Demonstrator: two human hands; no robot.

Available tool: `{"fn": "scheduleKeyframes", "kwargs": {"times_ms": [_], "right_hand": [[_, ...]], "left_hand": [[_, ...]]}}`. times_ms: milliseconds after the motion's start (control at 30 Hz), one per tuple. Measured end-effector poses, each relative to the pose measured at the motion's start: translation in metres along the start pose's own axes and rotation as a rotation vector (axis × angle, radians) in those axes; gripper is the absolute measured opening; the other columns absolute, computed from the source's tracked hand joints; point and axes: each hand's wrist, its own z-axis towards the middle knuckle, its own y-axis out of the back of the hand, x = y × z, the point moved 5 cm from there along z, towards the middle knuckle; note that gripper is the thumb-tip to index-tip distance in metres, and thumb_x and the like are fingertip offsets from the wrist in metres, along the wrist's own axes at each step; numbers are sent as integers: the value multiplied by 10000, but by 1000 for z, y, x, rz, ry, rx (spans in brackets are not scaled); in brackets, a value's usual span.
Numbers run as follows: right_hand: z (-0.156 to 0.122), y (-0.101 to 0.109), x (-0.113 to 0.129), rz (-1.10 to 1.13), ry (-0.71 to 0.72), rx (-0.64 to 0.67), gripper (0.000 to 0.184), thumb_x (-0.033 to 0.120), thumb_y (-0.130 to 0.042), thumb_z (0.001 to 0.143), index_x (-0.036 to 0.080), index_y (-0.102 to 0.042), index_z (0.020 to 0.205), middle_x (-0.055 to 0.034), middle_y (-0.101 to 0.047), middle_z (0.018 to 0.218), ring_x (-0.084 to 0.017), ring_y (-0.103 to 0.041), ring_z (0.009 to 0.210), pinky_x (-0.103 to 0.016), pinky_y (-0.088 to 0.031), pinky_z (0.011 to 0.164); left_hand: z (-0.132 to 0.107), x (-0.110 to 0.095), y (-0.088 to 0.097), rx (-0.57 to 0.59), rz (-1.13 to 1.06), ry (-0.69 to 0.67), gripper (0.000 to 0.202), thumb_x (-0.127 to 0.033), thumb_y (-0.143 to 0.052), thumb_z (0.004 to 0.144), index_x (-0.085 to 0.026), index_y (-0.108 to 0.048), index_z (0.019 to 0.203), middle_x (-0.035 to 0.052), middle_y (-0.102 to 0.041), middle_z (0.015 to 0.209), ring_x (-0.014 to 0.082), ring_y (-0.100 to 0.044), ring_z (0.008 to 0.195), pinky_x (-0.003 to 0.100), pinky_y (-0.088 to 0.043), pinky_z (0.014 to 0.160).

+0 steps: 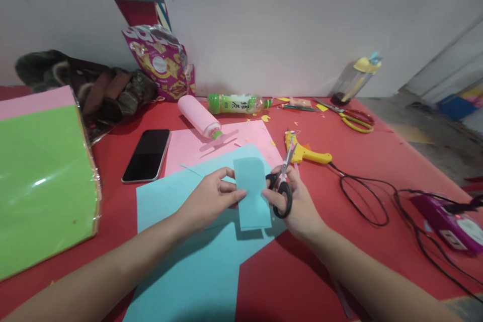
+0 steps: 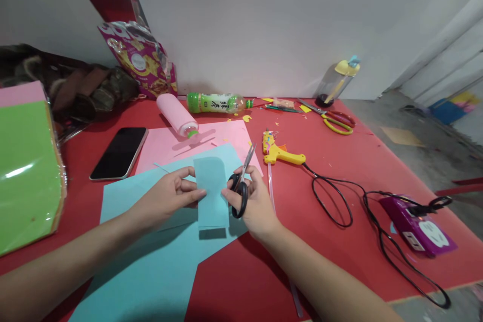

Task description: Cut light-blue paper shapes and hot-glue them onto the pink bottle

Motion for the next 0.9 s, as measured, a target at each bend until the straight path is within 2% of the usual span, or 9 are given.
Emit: {"fn": "scheduleKeyframes", "kwargs": {"times_ms": [133,300,400,533,667,900], "right_hand": [[1,0,0,-13,10,-8,422,152,-723,541,231,-430,833,84,-519,620,-45,-424,463,-161,-341,431],[0,0,2,-60,30,-19,423,187,-731,536,237,-426,825,76,-506,636,-52,-417,469,-167,-328,417],[-2,-1,3,-100,42,-25,429,196,-741,526,238,-423,811,78,-481,623,-56,-415,481,-171,-328,426],[-3,-4,3,-110,47,-15,435,193,-747,521,242,-429,814,88,-444,613,-45,-380,461,-164,-301,414],[-4,-5,4,-96,35,1,426,201,-743,532,243,-424,811,85,-461,608,-48,-382,455,-167,-307,413],[-3,-4,2,-75,0,9,428,252,-741,541,247,-417,821,68,-503,642,-63,-416,468,-187,-343,432]], "left_hand": [[0,-1,1,-11,23,-5,235,-207,-630,656,-177,-430,774,-89,-499,455,92,-514,475,216,-425,533],[0,0,0,13,29,18,229,-216,-636,646,-161,-495,818,-74,-525,491,103,-532,505,224,-434,548],[0,3,-2,-10,10,21,181,-247,-636,651,-156,-494,717,-77,-477,475,99,-519,502,225,-436,549],[0,9,-5,-24,-21,54,201,-294,-619,675,-141,-499,624,-37,-515,538,91,-511,520,217,-432,539],[0,11,-4,-56,-99,51,257,-279,-640,663,-150,-454,541,-58,-471,470,69,-473,465,195,-414,498],[1,11,-2,-66,-212,44,285,-310,-676,642,-157,-457,544,-64,-472,461,72,-483,458,206,-436,509]]}}
